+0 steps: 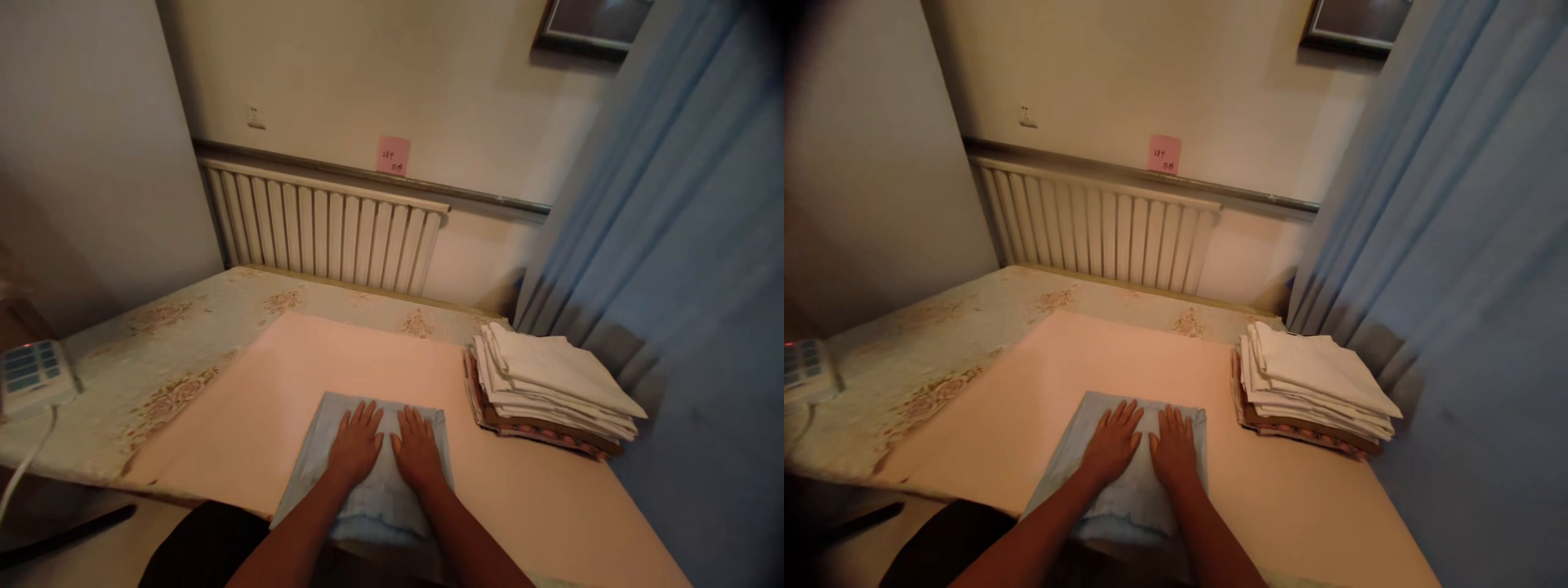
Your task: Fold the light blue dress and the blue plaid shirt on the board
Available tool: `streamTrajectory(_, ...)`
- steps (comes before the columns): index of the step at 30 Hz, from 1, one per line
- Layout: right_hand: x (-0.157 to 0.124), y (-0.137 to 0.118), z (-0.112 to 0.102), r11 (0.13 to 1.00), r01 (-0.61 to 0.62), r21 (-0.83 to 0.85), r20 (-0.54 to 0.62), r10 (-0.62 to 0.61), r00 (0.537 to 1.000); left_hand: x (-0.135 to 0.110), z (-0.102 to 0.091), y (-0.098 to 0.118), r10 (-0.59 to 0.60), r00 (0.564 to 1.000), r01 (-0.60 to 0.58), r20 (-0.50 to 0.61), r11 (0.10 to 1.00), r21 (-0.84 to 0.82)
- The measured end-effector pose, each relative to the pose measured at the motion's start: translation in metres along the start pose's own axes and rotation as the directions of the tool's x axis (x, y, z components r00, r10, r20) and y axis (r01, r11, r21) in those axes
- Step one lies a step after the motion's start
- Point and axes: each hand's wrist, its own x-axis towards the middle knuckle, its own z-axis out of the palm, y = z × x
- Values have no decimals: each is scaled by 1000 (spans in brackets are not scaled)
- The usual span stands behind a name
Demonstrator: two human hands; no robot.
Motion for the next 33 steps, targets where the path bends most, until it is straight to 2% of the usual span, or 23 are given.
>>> streamTrajectory(5, -5, 7, -1, 998, -59, -25, 16, 59, 998, 0, -2, -5, -41, 999, 40, 31, 999, 29)
streamTrajectory(12, -15, 16, -5, 993, -116, -34, 30, 117, 993, -5, -5, -23, -111, 992, 107, 63, 992, 61)
streamTrajectory(17, -20, 22, -7, 995, -100, -24, -17, 100, 995, -10, -7, -34, -103, 994, 101, 29, 992, 78)
streamTrajectory(23, -27, 26, -11, 993, -103, -64, -5, 103, 995, -16, -8, -47, -116, 993, 114, 19, 990, 82)
streamTrajectory(29, -37, 33, -18, 993, -92, -78, 36, 95, 995, -25, -9, -58, -148, 989, 146, 27, 986, 78)
streamTrajectory(33, -35, 42, -25, 995, -95, -23, 113, 97, 989, -27, -10, -59, -148, 989, 145, 26, 986, 82)
